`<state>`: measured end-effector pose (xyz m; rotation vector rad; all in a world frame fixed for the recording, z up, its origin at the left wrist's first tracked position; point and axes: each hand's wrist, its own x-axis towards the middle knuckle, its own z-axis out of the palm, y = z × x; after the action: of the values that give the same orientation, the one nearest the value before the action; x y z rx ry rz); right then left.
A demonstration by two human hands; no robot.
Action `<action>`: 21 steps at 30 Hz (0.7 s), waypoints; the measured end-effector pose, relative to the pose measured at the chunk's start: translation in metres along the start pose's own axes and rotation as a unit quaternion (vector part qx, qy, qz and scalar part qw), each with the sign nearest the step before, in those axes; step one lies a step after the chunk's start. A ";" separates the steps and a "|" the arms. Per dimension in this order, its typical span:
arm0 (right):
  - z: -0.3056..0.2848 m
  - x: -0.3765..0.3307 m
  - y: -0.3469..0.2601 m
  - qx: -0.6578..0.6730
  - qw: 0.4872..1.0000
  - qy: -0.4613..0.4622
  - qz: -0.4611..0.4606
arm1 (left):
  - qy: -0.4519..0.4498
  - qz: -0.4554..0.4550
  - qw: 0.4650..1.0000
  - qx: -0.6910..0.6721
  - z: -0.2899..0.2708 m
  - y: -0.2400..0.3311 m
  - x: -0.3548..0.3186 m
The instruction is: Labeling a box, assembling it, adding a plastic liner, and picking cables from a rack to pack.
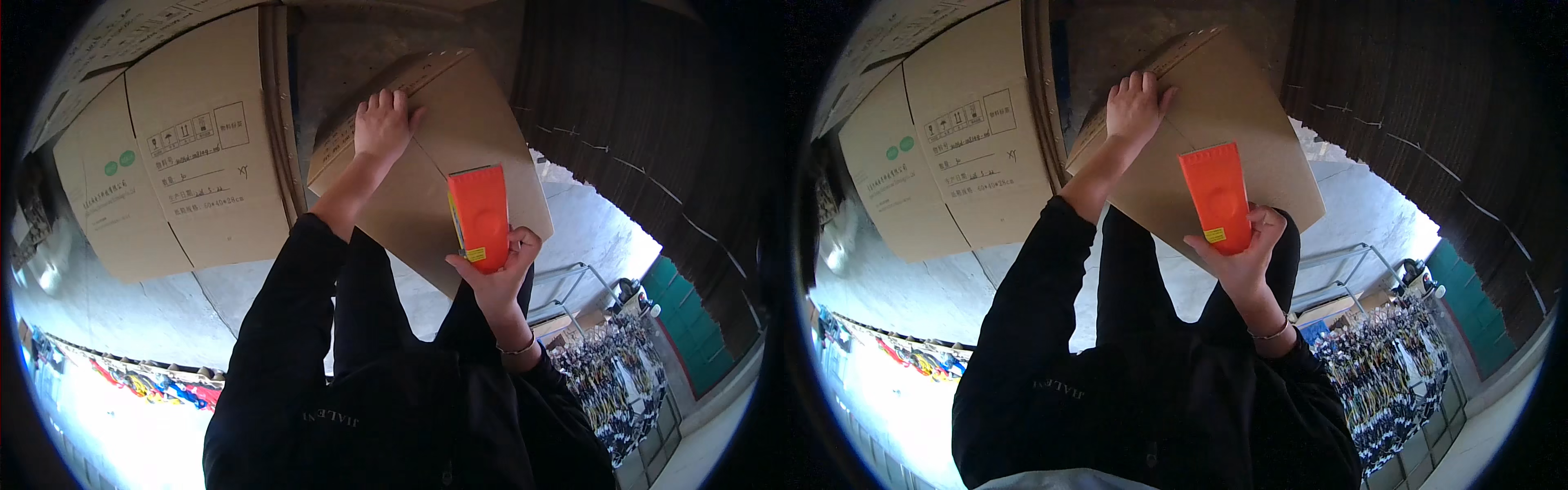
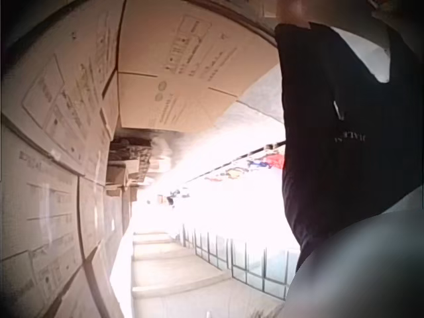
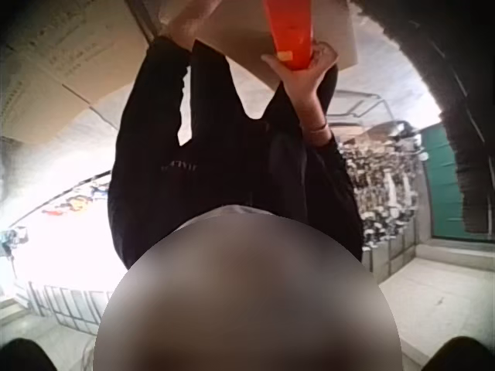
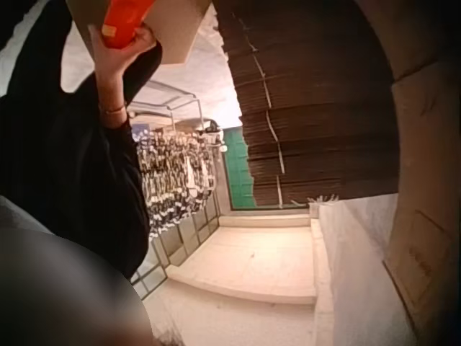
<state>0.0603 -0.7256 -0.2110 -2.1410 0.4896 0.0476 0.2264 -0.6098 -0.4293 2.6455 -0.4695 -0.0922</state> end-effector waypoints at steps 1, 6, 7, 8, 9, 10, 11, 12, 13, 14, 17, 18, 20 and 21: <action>0.004 0.005 0.000 0.001 1.000 -0.002 0.002 | 0.002 0.004 1.000 -0.009 -0.002 -0.001 -0.003; 0.006 0.015 0.012 -0.009 0.998 -0.048 0.040 | -0.021 -0.024 0.998 -0.051 -0.014 -0.007 -0.001; 0.006 0.018 0.013 -0.019 0.998 -0.048 0.018 | 0.050 -0.021 0.993 -0.107 -0.027 -0.008 -0.003; 0.005 0.021 0.015 -0.032 0.998 -0.045 -0.003 | 0.121 -0.017 0.979 -0.166 -0.041 -0.006 -0.003; 0.004 0.024 0.019 -0.032 0.998 -0.048 -0.002 | 0.059 -0.085 0.964 -0.244 -0.067 0.002 -0.009; 0.002 0.024 0.019 -0.042 0.998 -0.051 -0.022 | 0.057 -0.087 0.964 -0.245 -0.089 0.008 -0.015; 0.001 0.023 0.020 -0.050 0.997 -0.053 -0.040 | -0.105 -0.180 0.871 -0.444 -0.106 0.011 -0.022; 0.003 0.022 0.022 -0.044 0.997 -0.058 -0.039 | -0.254 -0.263 0.709 -0.603 -0.119 0.009 -0.028; 0.004 0.022 0.023 -0.044 0.996 -0.071 -0.034 | -0.254 -0.266 0.709 -0.601 -0.123 0.009 -0.029; 0.004 0.022 0.025 -0.044 0.995 -0.083 -0.030 | -0.328 -0.270 0.649 -0.631 -0.127 0.008 -0.029; 0.006 0.020 0.027 -0.048 0.992 -0.108 -0.038 | -0.395 -0.274 0.576 -0.661 -0.125 0.006 -0.034; 0.007 0.020 0.026 -0.047 0.992 -0.111 -0.039 | -0.394 -0.274 0.568 -0.668 -0.123 0.006 -0.036; 0.009 0.021 0.024 -0.070 0.989 -0.120 -0.046 | -0.375 -0.280 0.544 -0.696 -0.115 0.003 -0.041; 0.009 0.020 0.024 -0.068 0.989 -0.124 -0.048 | -0.358 -0.281 0.519 -0.724 -0.112 0.002 -0.044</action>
<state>0.0717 -0.7371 -0.2398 -2.2503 0.2434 0.2980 0.2003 -0.5494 -0.3290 0.8130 0.2744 -1.2007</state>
